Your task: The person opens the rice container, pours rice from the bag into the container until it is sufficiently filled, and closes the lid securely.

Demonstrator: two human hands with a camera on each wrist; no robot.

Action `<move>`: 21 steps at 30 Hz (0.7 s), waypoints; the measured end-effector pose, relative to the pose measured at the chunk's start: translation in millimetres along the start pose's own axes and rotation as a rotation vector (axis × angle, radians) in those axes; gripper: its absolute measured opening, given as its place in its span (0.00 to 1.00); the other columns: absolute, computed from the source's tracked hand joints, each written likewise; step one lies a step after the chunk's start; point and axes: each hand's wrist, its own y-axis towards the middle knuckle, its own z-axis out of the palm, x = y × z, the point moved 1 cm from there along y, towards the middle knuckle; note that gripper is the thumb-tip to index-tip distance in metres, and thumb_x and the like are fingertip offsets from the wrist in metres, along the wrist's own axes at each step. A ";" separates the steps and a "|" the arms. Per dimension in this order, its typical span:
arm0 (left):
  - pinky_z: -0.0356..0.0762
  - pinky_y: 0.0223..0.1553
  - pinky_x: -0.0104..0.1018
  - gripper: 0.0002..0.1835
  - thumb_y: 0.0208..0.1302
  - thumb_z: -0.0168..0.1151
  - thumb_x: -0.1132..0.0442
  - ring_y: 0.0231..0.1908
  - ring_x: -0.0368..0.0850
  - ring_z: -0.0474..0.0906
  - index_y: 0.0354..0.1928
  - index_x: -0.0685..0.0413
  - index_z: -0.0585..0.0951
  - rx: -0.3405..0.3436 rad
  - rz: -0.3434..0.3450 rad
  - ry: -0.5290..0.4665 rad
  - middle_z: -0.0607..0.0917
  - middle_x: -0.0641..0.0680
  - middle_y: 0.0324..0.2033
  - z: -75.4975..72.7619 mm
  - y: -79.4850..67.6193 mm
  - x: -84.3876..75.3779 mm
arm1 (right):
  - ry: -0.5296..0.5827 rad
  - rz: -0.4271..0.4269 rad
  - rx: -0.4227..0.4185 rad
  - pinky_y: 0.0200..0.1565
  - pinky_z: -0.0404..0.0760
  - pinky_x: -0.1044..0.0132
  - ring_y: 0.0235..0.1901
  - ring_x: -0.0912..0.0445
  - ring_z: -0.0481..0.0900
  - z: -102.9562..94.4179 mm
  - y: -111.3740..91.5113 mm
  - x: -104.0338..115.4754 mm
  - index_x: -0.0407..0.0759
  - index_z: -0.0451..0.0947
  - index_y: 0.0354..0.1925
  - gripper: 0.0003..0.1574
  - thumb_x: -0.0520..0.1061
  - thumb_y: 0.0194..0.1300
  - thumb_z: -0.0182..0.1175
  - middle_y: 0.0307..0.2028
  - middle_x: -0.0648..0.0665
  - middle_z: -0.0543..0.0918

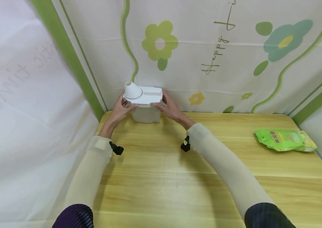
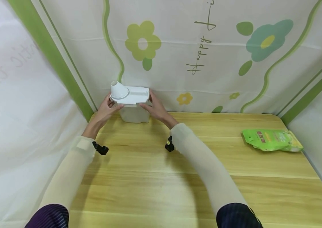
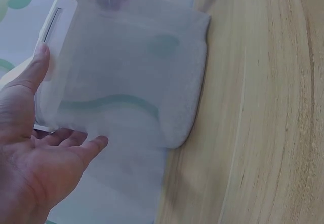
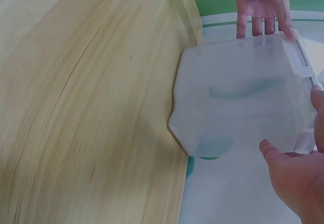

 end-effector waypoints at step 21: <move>0.71 0.73 0.45 0.53 0.60 0.81 0.59 0.73 0.57 0.71 0.82 0.57 0.60 -0.114 0.094 0.019 0.75 0.62 0.73 13.0 9.3 16.2 | 0.094 0.042 -0.010 0.75 0.68 0.51 0.79 0.45 0.61 -17.6 -15.1 -3.5 0.44 0.49 0.85 0.48 0.41 0.78 0.62 0.79 0.39 0.62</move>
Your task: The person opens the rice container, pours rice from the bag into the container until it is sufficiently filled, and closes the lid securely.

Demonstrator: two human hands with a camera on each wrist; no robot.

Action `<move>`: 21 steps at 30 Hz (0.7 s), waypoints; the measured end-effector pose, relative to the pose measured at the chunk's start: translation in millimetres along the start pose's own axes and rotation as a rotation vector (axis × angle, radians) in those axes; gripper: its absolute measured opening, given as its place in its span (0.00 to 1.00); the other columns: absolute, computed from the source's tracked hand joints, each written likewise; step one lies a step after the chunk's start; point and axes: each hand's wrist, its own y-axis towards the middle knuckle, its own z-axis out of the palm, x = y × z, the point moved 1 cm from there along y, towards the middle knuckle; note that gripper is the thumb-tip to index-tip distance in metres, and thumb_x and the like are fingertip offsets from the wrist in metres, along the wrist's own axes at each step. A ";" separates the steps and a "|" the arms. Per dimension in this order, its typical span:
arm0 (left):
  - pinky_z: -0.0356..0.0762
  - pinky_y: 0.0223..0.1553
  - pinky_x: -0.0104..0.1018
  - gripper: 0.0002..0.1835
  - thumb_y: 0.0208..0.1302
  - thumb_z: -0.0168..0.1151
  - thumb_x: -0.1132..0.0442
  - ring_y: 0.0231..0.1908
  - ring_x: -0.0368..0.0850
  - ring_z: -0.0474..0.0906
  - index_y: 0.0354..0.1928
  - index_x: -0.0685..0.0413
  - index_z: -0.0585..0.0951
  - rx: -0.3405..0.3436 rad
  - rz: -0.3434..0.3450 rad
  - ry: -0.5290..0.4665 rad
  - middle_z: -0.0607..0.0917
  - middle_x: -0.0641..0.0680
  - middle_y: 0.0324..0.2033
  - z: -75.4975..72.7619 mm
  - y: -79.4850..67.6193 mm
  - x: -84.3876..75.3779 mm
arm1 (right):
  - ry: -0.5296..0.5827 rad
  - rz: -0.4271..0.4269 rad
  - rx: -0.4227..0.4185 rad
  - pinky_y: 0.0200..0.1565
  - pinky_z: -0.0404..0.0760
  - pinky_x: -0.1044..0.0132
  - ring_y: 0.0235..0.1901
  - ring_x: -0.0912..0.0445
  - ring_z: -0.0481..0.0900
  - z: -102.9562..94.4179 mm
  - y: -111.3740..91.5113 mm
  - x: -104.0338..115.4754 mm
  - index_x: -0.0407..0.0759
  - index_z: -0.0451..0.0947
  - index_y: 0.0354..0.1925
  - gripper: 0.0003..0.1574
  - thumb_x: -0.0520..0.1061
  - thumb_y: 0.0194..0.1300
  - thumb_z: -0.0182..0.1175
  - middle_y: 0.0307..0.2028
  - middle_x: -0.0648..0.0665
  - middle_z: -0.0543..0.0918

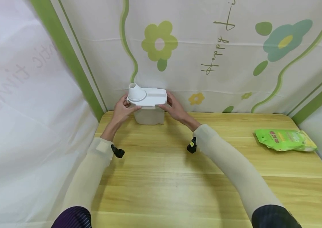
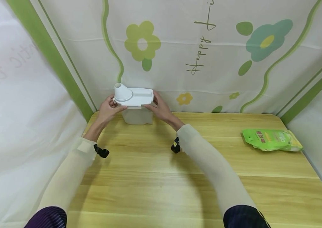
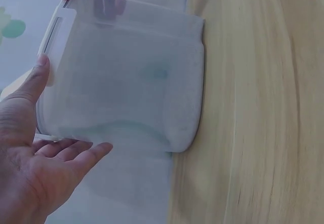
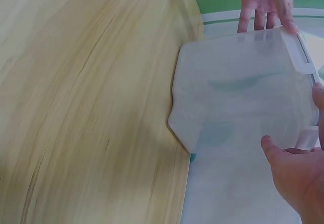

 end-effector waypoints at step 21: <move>0.78 0.67 0.46 0.56 0.57 0.84 0.54 0.67 0.55 0.78 0.83 0.54 0.60 0.038 0.026 0.063 0.80 0.62 0.69 36.8 -26.2 -22.5 | -0.042 0.065 0.008 0.65 0.81 0.56 0.74 0.43 0.71 -42.6 -45.9 20.6 0.41 0.48 0.85 0.51 0.40 0.76 0.65 0.76 0.33 0.68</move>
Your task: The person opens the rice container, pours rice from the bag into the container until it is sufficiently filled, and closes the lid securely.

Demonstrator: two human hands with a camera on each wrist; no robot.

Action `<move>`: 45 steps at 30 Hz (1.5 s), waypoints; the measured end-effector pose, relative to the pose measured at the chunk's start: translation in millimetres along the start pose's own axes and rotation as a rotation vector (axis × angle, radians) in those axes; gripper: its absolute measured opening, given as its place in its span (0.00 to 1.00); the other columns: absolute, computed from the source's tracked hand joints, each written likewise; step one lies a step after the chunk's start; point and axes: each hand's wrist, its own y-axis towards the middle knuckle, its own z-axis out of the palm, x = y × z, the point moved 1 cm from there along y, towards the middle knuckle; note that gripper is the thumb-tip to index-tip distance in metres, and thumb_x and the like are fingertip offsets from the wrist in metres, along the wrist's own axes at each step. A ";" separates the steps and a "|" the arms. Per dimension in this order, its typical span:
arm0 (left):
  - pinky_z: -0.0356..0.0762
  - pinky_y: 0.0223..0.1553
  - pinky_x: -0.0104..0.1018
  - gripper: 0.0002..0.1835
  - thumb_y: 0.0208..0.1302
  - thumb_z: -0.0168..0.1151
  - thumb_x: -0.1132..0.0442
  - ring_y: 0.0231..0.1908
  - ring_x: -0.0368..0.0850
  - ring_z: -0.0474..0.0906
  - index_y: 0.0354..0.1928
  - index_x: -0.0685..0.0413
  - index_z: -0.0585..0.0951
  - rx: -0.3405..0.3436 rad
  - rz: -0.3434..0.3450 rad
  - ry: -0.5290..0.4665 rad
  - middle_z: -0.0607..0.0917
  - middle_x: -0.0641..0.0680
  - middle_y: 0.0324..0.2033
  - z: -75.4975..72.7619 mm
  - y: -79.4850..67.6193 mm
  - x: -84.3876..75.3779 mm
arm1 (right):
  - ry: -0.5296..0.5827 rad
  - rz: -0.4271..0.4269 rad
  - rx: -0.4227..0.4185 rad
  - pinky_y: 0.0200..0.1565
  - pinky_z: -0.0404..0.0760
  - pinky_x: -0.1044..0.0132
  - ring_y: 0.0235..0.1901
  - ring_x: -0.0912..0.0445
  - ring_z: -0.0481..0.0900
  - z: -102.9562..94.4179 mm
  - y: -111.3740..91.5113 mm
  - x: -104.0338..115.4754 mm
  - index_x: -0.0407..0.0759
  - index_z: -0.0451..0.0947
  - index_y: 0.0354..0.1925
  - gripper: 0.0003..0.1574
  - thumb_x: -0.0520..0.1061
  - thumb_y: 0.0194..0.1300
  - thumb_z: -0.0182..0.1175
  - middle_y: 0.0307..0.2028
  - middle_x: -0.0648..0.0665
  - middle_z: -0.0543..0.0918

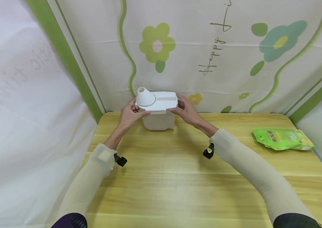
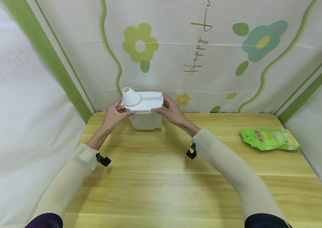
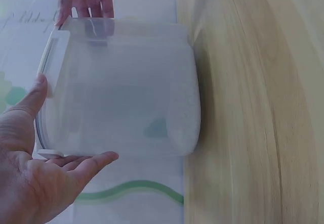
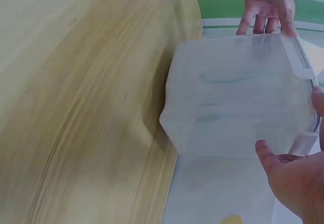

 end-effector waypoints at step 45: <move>0.79 0.66 0.51 0.55 0.49 0.88 0.57 0.65 0.60 0.81 0.75 0.63 0.65 0.083 0.014 0.062 0.83 0.68 0.62 68.3 -45.9 -27.4 | -0.063 0.072 -0.039 0.58 0.80 0.76 0.74 0.39 0.69 -49.3 -94.7 -7.3 0.40 0.48 0.85 0.55 0.40 0.74 0.68 0.77 0.33 0.68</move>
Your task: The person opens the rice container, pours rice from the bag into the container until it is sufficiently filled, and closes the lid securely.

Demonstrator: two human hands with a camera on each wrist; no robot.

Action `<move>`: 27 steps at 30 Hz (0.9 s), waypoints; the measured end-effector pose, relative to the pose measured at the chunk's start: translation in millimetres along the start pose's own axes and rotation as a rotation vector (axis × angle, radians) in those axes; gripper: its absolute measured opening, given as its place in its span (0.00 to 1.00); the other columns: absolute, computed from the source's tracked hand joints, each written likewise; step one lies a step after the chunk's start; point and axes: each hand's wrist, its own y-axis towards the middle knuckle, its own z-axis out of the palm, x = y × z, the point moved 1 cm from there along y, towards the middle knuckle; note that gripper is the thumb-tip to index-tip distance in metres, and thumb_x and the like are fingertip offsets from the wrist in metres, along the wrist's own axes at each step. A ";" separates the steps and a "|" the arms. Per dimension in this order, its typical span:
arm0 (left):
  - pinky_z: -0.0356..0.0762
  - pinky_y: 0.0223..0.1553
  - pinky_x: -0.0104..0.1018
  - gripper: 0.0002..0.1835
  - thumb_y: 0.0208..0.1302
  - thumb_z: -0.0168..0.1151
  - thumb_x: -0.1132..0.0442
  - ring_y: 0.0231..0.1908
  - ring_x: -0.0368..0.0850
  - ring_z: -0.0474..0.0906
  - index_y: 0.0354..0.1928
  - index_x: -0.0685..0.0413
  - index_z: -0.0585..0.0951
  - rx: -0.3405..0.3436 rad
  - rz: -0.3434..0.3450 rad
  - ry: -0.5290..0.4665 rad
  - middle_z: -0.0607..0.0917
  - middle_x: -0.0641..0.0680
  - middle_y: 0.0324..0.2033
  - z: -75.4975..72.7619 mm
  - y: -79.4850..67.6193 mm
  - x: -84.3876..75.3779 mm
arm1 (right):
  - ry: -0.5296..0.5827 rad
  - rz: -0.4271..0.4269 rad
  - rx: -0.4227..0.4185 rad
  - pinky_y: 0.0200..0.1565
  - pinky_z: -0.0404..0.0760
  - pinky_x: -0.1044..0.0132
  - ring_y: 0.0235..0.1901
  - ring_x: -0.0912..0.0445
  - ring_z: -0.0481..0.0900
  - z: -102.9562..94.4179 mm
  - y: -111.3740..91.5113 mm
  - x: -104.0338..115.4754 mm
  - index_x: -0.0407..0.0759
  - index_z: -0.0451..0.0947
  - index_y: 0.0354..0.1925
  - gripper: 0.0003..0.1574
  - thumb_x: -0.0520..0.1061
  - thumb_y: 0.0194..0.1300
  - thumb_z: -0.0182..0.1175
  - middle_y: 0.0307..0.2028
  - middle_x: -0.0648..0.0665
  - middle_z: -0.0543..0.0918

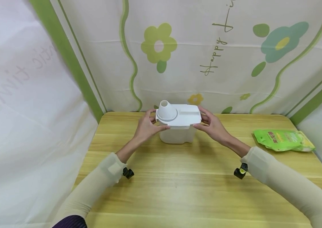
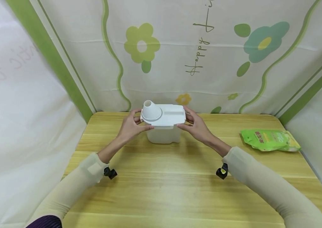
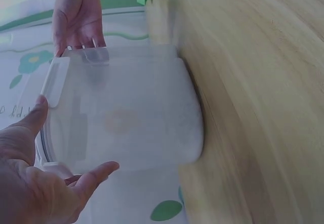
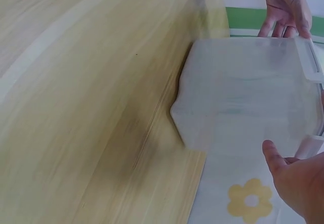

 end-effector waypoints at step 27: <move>0.82 0.61 0.53 0.58 0.46 0.88 0.42 0.64 0.58 0.81 0.72 0.57 0.64 0.039 -0.001 0.241 0.81 0.63 0.65 -6.5 -3.8 -1.1 | -0.011 -0.057 0.090 0.61 0.80 0.70 0.74 0.37 0.67 -9.6 -2.6 -8.0 0.42 0.48 0.85 0.54 0.36 0.73 0.67 0.77 0.33 0.67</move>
